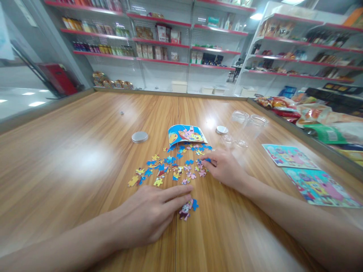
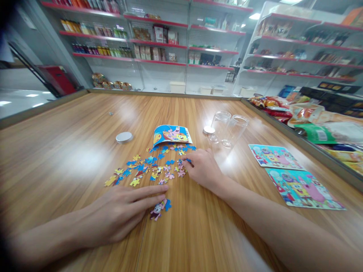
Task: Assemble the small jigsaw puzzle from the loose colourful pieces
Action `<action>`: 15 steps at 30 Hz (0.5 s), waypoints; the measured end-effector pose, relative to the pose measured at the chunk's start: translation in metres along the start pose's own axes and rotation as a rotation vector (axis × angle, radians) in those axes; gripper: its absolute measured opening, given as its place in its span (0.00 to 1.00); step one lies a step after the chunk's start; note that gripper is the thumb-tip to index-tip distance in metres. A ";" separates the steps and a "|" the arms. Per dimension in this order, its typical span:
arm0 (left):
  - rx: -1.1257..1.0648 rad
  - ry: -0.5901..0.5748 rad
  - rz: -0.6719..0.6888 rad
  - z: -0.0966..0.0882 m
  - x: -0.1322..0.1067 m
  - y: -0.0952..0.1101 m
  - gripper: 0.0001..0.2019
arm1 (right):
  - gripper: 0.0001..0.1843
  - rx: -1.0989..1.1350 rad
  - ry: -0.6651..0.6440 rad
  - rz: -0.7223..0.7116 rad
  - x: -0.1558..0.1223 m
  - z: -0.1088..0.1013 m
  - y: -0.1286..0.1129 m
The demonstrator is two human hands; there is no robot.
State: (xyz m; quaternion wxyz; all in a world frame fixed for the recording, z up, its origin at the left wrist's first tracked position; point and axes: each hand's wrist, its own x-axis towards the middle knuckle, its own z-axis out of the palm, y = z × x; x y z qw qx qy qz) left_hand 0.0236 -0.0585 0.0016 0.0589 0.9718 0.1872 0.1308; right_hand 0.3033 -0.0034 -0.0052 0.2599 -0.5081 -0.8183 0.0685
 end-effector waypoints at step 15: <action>0.003 0.003 -0.012 0.000 0.000 0.001 0.23 | 0.24 -0.142 -0.082 -0.130 0.000 -0.003 -0.009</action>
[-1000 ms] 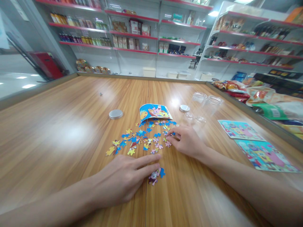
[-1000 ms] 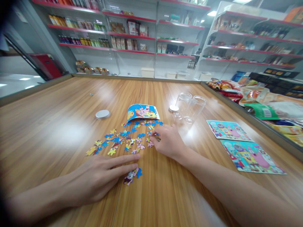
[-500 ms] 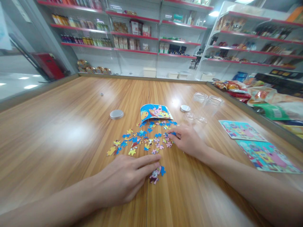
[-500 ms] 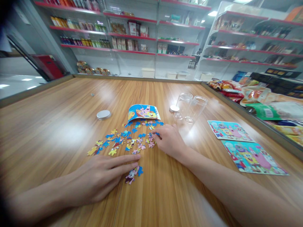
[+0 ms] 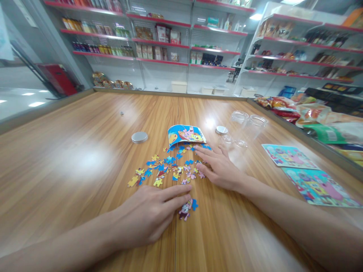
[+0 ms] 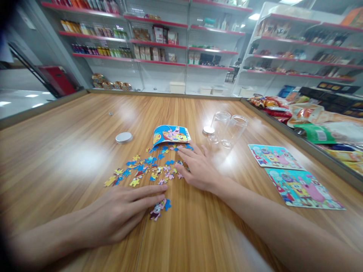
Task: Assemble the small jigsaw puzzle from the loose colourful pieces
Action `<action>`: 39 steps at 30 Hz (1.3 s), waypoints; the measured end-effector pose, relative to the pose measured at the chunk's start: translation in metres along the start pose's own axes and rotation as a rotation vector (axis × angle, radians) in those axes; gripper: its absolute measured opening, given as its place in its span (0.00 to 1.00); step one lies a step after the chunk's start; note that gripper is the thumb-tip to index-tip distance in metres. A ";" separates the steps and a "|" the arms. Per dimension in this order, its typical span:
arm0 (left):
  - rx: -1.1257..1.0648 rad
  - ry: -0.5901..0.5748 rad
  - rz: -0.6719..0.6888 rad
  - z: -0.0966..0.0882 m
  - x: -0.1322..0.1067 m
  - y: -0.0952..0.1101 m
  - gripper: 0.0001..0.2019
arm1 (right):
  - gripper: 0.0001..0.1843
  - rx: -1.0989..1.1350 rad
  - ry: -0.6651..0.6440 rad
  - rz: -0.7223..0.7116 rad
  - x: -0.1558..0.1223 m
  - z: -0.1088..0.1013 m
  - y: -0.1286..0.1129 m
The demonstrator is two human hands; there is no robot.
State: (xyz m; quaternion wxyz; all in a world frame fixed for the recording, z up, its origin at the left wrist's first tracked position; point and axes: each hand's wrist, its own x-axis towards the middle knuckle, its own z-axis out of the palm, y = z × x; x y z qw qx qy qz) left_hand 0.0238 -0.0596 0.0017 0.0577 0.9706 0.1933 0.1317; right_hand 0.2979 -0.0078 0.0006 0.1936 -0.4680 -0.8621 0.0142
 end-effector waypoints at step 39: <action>0.014 -0.061 -0.051 -0.005 0.002 0.003 0.24 | 0.12 0.154 0.111 -0.181 0.000 -0.002 -0.001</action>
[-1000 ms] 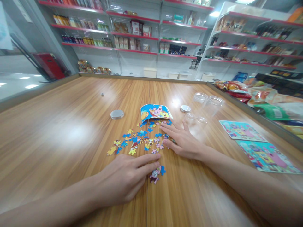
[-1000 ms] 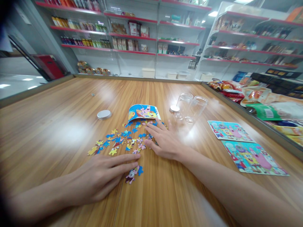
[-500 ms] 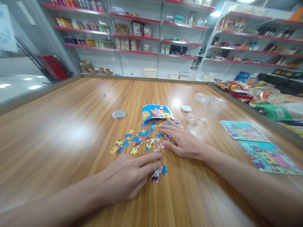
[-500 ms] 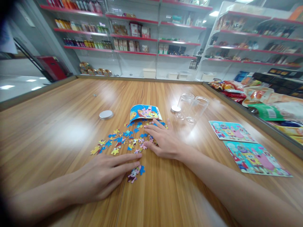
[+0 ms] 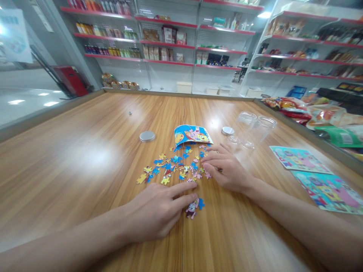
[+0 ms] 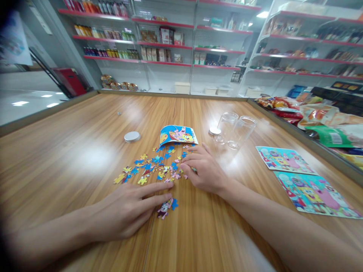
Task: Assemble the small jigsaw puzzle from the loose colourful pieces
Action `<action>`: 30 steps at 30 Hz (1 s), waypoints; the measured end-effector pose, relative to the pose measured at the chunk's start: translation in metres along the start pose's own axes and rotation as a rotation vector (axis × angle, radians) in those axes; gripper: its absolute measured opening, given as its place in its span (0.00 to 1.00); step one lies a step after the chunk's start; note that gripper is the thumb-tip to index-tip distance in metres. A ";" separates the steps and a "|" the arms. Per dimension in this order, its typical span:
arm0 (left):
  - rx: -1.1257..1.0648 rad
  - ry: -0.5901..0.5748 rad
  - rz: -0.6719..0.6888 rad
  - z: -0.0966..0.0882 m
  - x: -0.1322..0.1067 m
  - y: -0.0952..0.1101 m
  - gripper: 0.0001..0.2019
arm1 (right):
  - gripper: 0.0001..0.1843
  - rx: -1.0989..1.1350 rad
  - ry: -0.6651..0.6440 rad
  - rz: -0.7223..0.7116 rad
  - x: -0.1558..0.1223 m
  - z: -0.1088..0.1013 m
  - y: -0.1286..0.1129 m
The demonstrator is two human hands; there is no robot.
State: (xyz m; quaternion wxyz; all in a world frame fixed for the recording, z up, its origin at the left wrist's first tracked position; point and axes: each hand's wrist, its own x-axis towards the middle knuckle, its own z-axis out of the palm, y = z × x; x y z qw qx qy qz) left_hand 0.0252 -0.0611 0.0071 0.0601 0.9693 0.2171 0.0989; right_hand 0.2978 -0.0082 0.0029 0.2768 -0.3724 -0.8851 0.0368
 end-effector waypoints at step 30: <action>0.299 0.220 -0.404 0.005 -0.001 0.009 0.20 | 0.16 -0.087 -0.078 -0.088 -0.002 0.002 -0.003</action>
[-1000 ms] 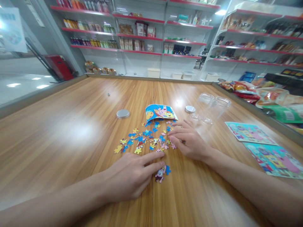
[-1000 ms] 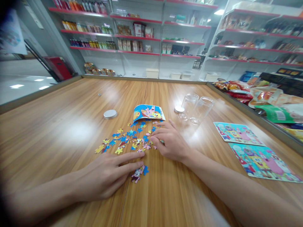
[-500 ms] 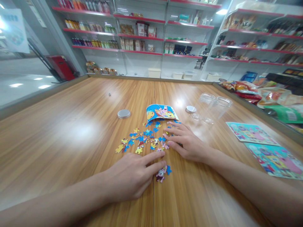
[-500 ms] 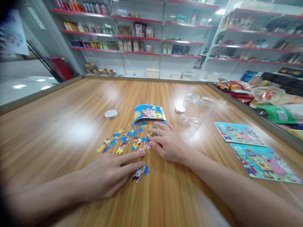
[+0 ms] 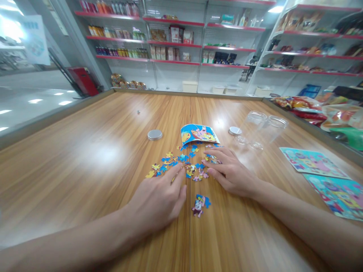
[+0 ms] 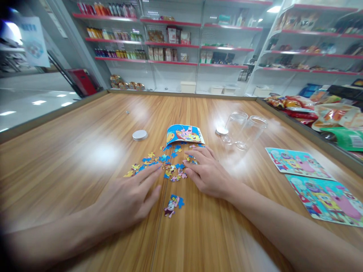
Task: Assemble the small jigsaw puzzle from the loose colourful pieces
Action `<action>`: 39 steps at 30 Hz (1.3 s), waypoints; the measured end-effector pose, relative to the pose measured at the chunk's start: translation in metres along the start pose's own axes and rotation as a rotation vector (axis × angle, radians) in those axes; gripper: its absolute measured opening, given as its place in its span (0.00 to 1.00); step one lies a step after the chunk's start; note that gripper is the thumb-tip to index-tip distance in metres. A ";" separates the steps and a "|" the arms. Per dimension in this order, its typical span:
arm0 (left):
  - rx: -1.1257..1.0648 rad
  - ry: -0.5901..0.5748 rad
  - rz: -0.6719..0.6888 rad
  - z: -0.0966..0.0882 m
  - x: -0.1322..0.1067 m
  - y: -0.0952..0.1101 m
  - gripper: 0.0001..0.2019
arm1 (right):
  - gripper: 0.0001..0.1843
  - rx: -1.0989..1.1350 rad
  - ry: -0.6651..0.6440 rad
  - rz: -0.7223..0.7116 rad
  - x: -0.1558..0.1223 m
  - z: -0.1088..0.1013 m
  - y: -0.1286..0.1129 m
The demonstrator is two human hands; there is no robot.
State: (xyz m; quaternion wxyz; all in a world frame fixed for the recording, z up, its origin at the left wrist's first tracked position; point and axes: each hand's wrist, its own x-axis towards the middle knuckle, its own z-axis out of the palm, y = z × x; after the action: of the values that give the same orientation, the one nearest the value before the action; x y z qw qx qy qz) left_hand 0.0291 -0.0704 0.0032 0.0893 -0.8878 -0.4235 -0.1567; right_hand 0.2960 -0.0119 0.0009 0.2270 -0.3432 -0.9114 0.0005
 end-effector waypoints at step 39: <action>-0.347 -0.112 0.495 -0.006 0.000 0.007 0.12 | 0.29 -0.030 -0.269 -0.108 0.000 -0.008 -0.027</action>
State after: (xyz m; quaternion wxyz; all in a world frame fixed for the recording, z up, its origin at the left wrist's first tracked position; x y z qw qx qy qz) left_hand 0.0339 -0.0765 0.0086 -0.0515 -0.9732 -0.1657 -0.1508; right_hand 0.2824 -0.0337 0.0125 0.0975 -0.2941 -0.9506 0.0207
